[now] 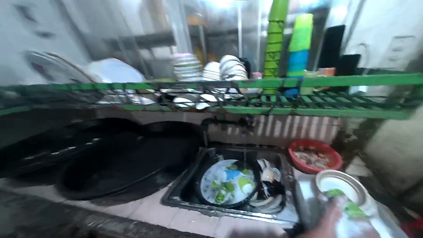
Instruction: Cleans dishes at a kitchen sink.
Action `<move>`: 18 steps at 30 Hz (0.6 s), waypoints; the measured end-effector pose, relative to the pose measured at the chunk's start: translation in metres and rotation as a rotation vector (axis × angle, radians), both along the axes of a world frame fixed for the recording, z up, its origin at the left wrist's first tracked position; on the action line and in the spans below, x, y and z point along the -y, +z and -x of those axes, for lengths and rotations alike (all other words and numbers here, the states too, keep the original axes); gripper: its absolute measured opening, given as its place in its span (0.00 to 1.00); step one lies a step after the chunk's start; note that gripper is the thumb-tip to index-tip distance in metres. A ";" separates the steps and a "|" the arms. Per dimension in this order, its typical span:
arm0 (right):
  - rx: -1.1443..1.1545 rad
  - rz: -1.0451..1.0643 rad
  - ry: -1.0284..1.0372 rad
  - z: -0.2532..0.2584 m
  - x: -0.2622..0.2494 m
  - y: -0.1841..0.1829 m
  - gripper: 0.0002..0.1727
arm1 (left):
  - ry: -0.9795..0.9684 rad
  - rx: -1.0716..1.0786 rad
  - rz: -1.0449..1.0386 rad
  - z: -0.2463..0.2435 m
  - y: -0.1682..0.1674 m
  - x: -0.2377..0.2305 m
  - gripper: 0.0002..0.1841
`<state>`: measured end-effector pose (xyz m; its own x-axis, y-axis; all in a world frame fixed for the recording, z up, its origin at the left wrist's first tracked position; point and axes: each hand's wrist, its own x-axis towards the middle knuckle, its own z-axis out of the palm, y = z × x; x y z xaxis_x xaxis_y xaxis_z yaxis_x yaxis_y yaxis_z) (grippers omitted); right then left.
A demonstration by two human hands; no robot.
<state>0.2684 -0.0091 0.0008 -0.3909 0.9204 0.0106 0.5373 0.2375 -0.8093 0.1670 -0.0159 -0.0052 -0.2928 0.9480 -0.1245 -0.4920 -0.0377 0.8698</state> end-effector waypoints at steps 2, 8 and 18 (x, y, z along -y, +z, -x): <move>0.491 -0.207 0.130 -0.002 0.002 0.006 0.25 | 0.088 0.123 0.092 -0.017 0.004 -0.006 0.23; -0.265 0.189 -0.190 -0.011 -0.009 -0.015 0.20 | 0.071 0.220 0.161 -0.027 -0.014 -0.011 0.31; 0.144 -0.352 0.192 -0.068 -0.011 -0.009 0.26 | 0.031 -0.160 0.226 0.030 0.004 -0.013 0.43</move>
<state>0.3367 0.0016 -0.0078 -0.5752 0.7808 0.2438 0.5584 0.5926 -0.5805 0.1371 -0.0031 -0.0008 -0.3545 0.8916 -0.2817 -0.3490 0.1533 0.9245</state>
